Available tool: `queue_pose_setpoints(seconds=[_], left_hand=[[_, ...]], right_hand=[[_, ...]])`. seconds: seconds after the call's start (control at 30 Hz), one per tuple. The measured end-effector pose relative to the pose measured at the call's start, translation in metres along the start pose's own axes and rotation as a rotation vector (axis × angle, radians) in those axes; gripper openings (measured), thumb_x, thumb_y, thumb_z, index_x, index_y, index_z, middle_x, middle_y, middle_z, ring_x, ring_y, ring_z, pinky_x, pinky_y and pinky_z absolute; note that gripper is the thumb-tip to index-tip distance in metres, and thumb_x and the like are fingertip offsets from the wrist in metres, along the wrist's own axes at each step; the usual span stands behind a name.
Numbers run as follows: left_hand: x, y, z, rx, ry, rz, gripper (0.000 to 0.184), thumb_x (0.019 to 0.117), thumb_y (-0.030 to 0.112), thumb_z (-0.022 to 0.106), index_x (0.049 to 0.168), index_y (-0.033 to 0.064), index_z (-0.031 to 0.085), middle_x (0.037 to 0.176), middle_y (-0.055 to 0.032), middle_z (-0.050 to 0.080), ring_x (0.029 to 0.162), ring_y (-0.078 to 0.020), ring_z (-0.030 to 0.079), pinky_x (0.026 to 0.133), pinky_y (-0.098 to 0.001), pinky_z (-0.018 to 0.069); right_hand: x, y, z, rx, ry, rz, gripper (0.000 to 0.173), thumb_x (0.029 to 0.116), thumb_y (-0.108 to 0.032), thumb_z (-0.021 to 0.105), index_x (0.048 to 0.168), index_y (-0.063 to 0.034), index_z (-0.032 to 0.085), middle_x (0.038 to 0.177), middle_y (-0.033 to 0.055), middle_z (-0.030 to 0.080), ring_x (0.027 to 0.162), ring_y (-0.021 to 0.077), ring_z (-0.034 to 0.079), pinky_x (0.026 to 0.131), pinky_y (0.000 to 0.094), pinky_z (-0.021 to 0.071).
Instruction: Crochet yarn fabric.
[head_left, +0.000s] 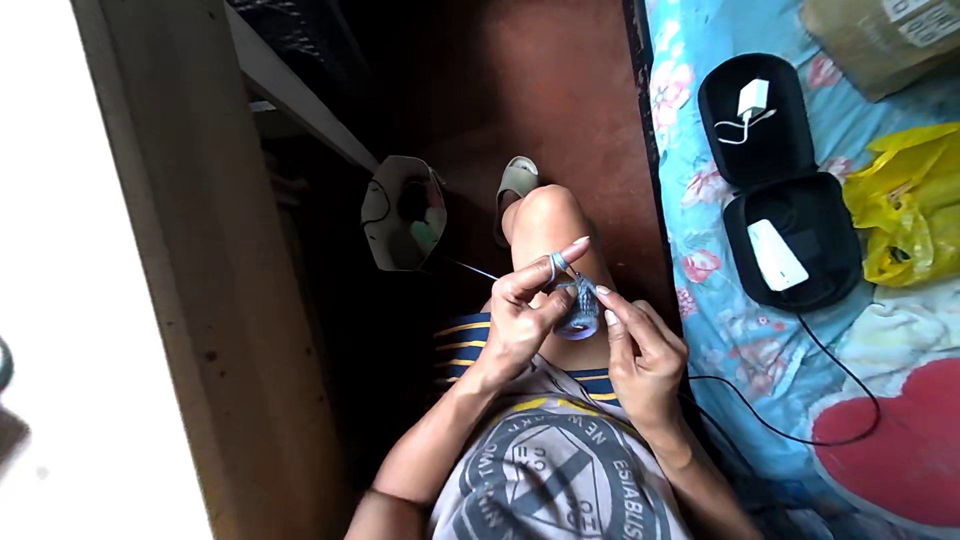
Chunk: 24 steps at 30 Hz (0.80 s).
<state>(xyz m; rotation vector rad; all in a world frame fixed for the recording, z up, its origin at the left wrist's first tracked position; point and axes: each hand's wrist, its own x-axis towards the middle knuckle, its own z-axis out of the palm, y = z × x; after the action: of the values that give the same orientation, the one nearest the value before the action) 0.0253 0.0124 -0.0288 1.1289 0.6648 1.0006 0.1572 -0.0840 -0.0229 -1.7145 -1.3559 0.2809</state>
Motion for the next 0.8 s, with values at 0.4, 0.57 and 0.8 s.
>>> queue_pose_setpoints(seconds=[0.4,0.57,0.8], left_hand=[[0.008,-0.001,-0.014,-0.389,-0.058,-0.270,0.037,0.0884,-0.003,0.051,0.117,0.0027,0.073,0.070,-0.0001,0.065,0.054,-0.0032,0.057,0.052,-0.0189,0.0504],[0.008,-0.003,-0.015,-0.488,-0.058,-0.322,0.037,0.0867,-0.002,0.051,0.115,0.0042,0.075,0.070,0.0009,0.065,0.055,-0.0036,0.059,0.052,-0.0192,0.0513],[0.008,-0.002,-0.016,-0.520,-0.068,-0.336,0.038,0.0852,-0.002,0.051,0.114,0.0031,0.074,0.070,0.0002,0.065,0.057,-0.0047,0.060,0.054,-0.0202,0.0523]], right_hand=[[-0.001,0.005,-0.006,-0.146,-0.040,-0.144,0.029,0.0973,0.000,0.055,0.110,-0.0063,0.080,0.081,0.0121,0.070,0.068,0.0144,0.064,0.059,0.0238,0.0493],[-0.001,0.010,-0.007,0.018,-0.087,-0.073,0.026,0.0994,-0.003,0.056,0.111,-0.0051,0.080,0.082,0.0102,0.069,0.072,0.0068,0.062,0.066,0.0168,0.0502],[-0.001,0.012,-0.007,0.214,-0.128,0.022,0.024,0.0967,-0.002,0.058,0.110,0.0015,0.078,0.085,0.0071,0.070,0.077,-0.0017,0.060,0.073,0.0105,0.0497]])
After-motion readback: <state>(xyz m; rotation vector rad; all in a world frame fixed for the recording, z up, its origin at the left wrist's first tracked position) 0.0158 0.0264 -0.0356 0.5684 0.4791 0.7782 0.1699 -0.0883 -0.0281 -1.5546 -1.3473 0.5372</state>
